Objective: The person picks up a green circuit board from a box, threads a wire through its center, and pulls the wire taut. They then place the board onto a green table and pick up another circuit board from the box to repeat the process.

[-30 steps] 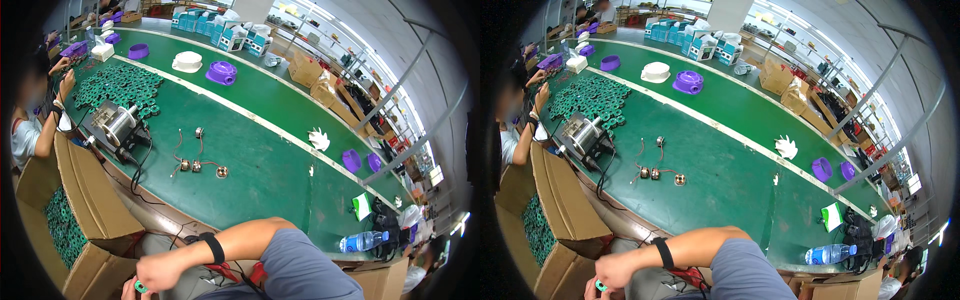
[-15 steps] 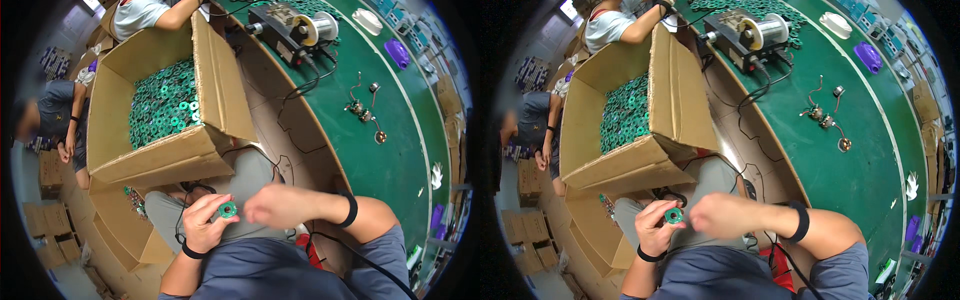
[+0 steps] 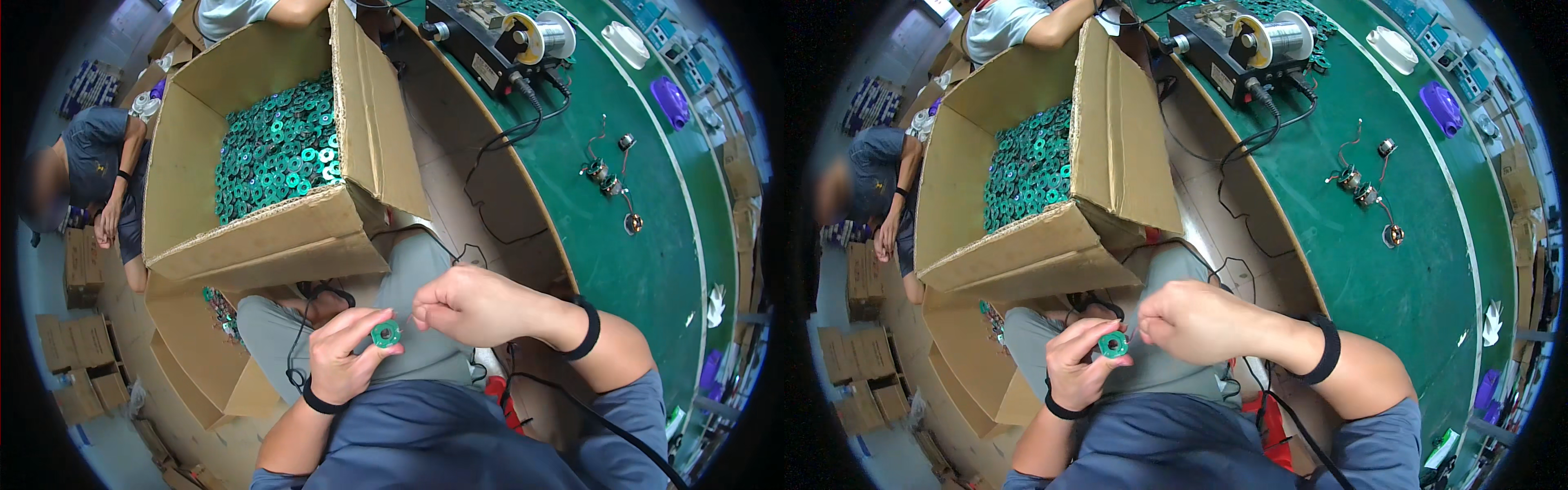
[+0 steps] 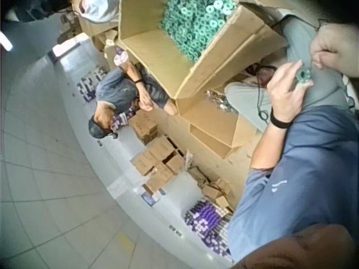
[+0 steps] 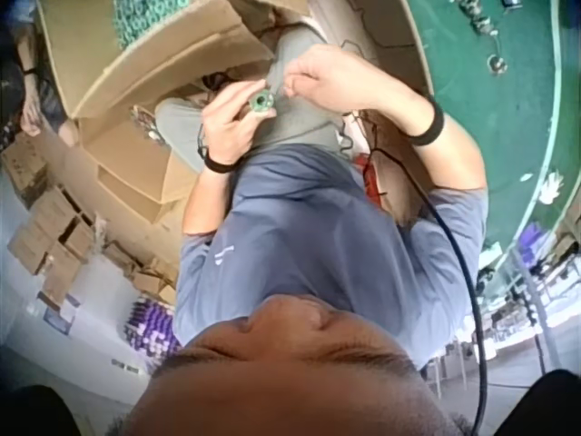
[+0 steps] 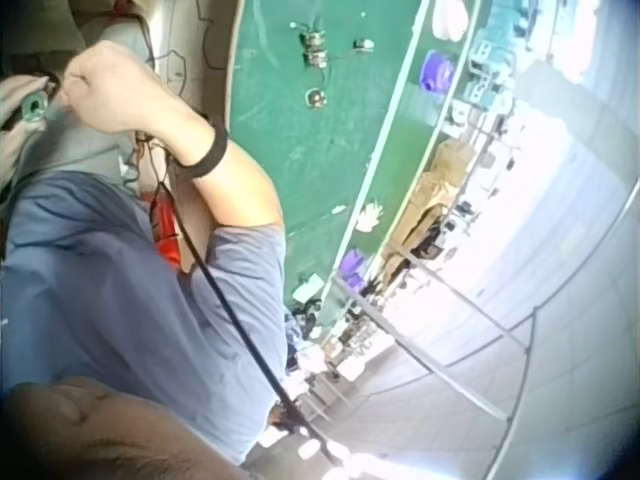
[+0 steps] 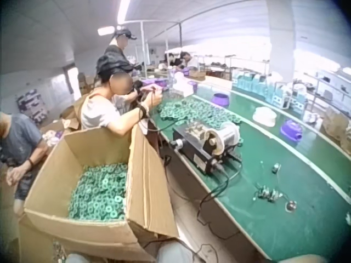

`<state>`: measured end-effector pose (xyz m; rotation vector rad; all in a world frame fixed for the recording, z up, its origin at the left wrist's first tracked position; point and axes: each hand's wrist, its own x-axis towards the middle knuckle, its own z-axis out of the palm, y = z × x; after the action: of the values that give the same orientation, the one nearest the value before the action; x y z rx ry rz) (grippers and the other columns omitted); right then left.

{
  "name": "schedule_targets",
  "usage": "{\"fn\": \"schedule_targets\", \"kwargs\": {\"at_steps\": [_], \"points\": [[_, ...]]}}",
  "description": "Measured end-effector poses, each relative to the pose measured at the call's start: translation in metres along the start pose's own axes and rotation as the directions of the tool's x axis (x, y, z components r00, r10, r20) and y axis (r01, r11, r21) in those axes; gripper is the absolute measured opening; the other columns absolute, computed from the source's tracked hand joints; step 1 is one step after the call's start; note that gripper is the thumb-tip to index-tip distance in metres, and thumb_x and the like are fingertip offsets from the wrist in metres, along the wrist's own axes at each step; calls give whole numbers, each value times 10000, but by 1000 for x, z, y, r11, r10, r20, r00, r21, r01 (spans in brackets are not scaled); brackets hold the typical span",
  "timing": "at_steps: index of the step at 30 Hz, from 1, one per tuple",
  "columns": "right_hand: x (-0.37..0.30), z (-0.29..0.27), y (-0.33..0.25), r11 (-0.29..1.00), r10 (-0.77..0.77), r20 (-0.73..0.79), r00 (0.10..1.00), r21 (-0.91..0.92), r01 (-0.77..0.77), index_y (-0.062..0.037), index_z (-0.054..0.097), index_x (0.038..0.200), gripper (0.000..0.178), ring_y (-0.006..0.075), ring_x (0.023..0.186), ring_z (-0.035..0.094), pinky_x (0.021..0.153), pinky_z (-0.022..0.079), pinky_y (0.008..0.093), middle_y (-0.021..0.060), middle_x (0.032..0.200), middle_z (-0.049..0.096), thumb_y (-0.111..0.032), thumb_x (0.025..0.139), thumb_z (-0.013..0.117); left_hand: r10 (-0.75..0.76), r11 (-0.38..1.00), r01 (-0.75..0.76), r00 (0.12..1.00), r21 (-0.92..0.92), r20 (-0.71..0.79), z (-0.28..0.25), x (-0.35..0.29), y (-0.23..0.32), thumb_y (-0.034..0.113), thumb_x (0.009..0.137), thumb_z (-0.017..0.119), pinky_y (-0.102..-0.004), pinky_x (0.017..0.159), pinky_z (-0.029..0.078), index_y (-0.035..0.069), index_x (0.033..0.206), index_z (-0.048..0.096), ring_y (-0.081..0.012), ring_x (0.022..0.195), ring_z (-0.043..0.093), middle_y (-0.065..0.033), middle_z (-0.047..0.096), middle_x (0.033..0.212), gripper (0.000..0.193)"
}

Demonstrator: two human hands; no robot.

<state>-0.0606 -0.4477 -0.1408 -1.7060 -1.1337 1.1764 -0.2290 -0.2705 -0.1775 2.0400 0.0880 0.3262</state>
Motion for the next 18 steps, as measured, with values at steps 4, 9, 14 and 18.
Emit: {"fn": "schedule_targets", "kwargs": {"at_steps": [4,9,14,18], "points": [[-2,13,1,988,-146,72,987,-41,150,-23,675,843,153,371,791,694,712,542,463,204,783,678,-96,885,547,-21,1000,21,1000,11,9,0,2,2,75,708,871,-311,753,564,30,1119,739,-237,851,713,-124,737,984,435],[-4,1,-6,991,-94,33,995,97,91,-17,665,827,166,369,731,672,697,532,457,205,739,654,-100,895,539,-42,999,42,999,11,12,1,4,3,78,700,876,-311,749,566,34,1116,742,-233,847,715,-121,738,980,439],[-2,4,-2,999,-44,43,998,-7,44,-36,682,895,159,302,656,654,621,514,400,148,720,658,-60,911,526,-30,999,29,999,25,30,3,6,4,86,698,879,-308,740,568,37,1117,744,-228,837,714,-120,737,979,443],[0,-8,-1,994,-74,1,997,-80,74,-35,678,878,148,302,637,650,613,515,400,141,697,649,-56,897,532,-5,999,4,1000,32,11,2,4,5,86,701,878,-305,733,563,33,1116,744,-229,833,709,-123,735,979,439]]}}
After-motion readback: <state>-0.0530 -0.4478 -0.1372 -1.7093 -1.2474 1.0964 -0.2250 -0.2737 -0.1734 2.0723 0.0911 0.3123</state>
